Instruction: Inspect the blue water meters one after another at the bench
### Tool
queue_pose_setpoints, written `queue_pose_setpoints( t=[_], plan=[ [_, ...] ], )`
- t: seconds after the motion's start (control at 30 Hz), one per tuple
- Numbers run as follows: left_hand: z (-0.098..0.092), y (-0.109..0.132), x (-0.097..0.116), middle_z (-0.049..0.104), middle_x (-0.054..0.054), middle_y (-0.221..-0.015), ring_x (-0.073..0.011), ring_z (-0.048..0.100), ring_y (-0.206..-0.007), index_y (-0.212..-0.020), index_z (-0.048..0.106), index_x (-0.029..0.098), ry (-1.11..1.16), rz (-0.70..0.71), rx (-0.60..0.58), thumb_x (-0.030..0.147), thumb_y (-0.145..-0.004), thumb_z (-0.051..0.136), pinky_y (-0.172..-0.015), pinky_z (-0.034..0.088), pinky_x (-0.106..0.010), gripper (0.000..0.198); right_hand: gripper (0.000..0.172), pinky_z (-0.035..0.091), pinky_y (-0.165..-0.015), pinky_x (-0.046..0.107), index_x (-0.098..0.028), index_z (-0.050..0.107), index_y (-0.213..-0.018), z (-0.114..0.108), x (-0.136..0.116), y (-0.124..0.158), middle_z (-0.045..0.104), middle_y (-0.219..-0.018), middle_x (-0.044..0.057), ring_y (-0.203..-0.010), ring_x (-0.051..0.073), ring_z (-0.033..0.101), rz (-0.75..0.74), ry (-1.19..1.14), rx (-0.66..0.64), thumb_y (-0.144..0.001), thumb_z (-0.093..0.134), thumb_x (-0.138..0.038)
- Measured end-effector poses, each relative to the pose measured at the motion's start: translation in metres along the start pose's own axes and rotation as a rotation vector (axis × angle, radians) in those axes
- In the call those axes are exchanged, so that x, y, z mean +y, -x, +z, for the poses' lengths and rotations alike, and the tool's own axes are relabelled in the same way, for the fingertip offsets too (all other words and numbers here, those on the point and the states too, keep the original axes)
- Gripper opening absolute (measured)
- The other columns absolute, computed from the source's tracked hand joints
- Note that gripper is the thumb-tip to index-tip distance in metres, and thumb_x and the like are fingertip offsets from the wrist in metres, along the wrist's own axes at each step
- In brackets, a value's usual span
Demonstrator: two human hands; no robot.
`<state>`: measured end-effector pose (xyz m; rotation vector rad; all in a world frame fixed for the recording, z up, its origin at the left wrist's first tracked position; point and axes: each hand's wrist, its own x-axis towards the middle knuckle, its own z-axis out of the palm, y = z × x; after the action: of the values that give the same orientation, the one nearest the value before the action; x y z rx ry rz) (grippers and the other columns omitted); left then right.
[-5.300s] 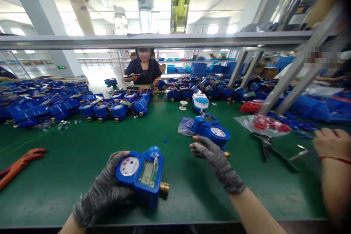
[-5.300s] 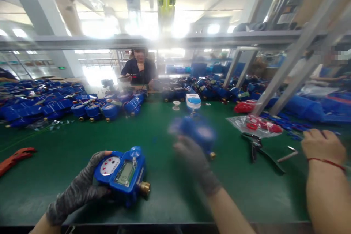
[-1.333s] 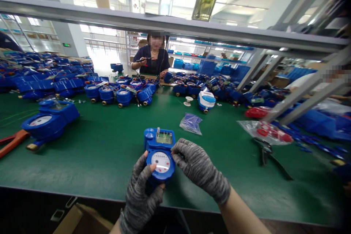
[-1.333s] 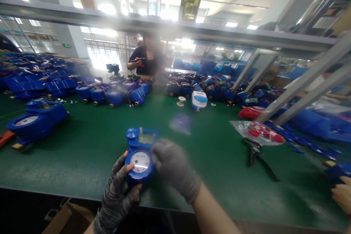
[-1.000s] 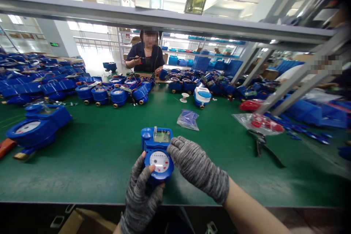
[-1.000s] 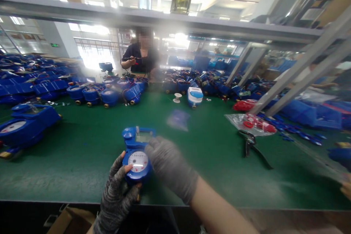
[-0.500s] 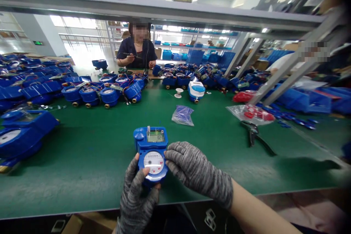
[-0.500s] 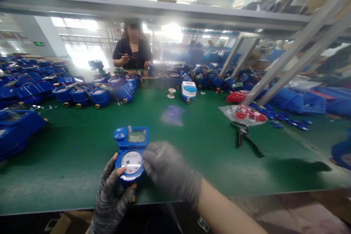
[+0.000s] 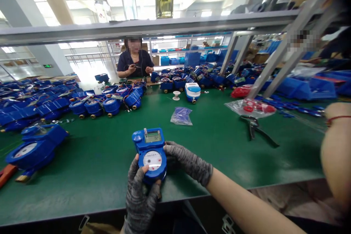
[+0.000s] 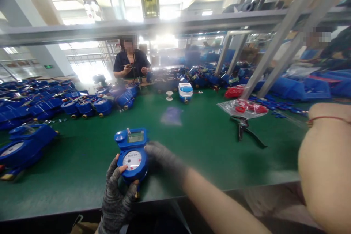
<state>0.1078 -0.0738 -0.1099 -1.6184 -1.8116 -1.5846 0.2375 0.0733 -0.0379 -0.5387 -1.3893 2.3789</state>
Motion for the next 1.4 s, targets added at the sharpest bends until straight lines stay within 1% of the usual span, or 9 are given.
queue_pose_setpoints(
  t=[0.17, 0.33, 0.5, 0.6, 0.7, 0.8, 0.97, 1.27, 1.4],
  plan=[
    [0.002, 0.001, -0.001, 0.035, -0.017, -0.149, -0.0293, 0.039, -0.136, -0.124, 0.048, 0.02, 0.031, -0.018, -0.002, 0.015, -0.084, 0.064, -0.103, 0.047, -0.047, 0.043, 0.044, 0.053, -0.075, 0.031, -0.015, 0.062, -0.115, 0.004, -0.002, -0.013, 0.071, -0.087, 0.005, -0.071, 0.016, 0.065, -0.019, -0.041, 0.037, -0.075, 0.07, -0.03],
    [0.003, 0.001, 0.002, 0.035, -0.015, -0.149, -0.0289, 0.04, -0.136, -0.122, 0.049, 0.021, 0.025, -0.027, 0.018, 0.016, -0.082, 0.067, -0.103, 0.047, -0.046, 0.044, 0.056, 0.051, -0.088, 0.038, -0.015, 0.06, -0.116, 0.007, 0.004, -0.019, 0.069, -0.105, 0.009, -0.091, 0.022, 0.065, -0.134, 0.055, 0.157, -0.067, 0.076, -0.038],
    [0.005, 0.004, 0.002, 0.037, -0.014, -0.148, -0.0289, 0.044, -0.133, -0.119, 0.052, 0.021, -0.048, -0.019, 0.069, 0.016, -0.078, 0.072, -0.099, 0.049, -0.044, 0.045, 0.054, 0.051, -0.087, 0.037, -0.014, 0.06, -0.116, 0.002, 0.004, -0.02, 0.069, -0.104, 0.01, -0.091, 0.022, 0.065, -0.177, 0.127, 0.05, -0.073, 0.073, -0.044],
    [0.006, 0.005, 0.002, 0.038, -0.014, -0.147, -0.0289, 0.045, -0.132, -0.116, 0.053, 0.021, -0.065, -0.055, 0.089, 0.019, -0.078, 0.073, -0.1, 0.049, -0.045, 0.043, 0.053, 0.053, -0.082, 0.037, -0.015, 0.055, -0.124, -0.02, 0.0, -0.031, 0.069, -0.101, 0.01, -0.087, 0.02, 0.066, -0.104, 0.308, 0.017, -0.082, 0.065, -0.045],
    [0.007, 0.004, 0.003, 0.038, -0.013, -0.147, -0.0283, 0.044, -0.132, -0.116, 0.053, 0.022, -0.071, -0.046, 0.083, 0.018, -0.079, 0.072, -0.101, 0.048, -0.044, 0.042, 0.046, 0.052, -0.083, 0.033, -0.014, 0.05, -0.131, -0.051, -0.004, -0.06, 0.067, -0.109, 0.011, -0.092, 0.018, 0.066, -0.137, 0.806, 0.303, -0.091, 0.051, -0.037],
    [0.006, 0.003, 0.003, 0.037, -0.013, -0.149, -0.028, 0.043, -0.133, -0.118, 0.052, 0.022, -0.063, -0.026, 0.07, 0.017, -0.08, 0.07, -0.102, 0.047, -0.044, 0.043, 0.037, 0.047, -0.094, 0.03, -0.014, 0.058, -0.123, -0.072, -0.005, -0.095, 0.065, -0.117, 0.011, -0.103, 0.018, 0.061, -0.176, 1.218, 0.538, -0.087, 0.052, -0.019],
    [0.007, 0.004, 0.001, 0.037, -0.013, -0.148, -0.0275, 0.043, -0.133, -0.119, 0.052, 0.023, -0.045, -0.039, 0.075, 0.017, -0.08, 0.07, -0.103, 0.047, -0.044, 0.043, 0.027, 0.044, -0.092, 0.03, -0.018, 0.071, -0.105, -0.077, -0.002, -0.123, 0.067, -0.107, 0.01, -0.101, 0.021, 0.06, -0.154, 1.426, 0.503, -0.083, 0.055, -0.018],
    [0.007, 0.005, 0.001, 0.038, -0.012, -0.148, -0.0295, 0.044, -0.133, -0.118, 0.053, 0.023, -0.047, -0.043, 0.073, 0.019, -0.08, 0.07, -0.1, 0.049, -0.046, 0.042, 0.026, 0.044, -0.085, 0.027, -0.017, 0.07, -0.102, -0.075, -0.009, -0.136, 0.067, -0.106, 0.011, -0.099, 0.021, 0.062, -0.089, 1.648, 0.453, -0.089, 0.05, -0.027],
    [0.007, 0.006, 0.0, 0.038, -0.013, -0.147, -0.0285, 0.043, -0.133, -0.12, 0.052, 0.022, -0.051, -0.039, 0.071, 0.017, -0.081, 0.069, -0.1, 0.049, -0.046, 0.043, 0.03, 0.044, -0.084, 0.028, -0.014, 0.069, -0.103, -0.072, -0.011, -0.129, 0.068, -0.105, 0.014, -0.096, 0.021, 0.063, -0.051, 1.69, 0.475, -0.093, 0.044, -0.026]
  ],
)
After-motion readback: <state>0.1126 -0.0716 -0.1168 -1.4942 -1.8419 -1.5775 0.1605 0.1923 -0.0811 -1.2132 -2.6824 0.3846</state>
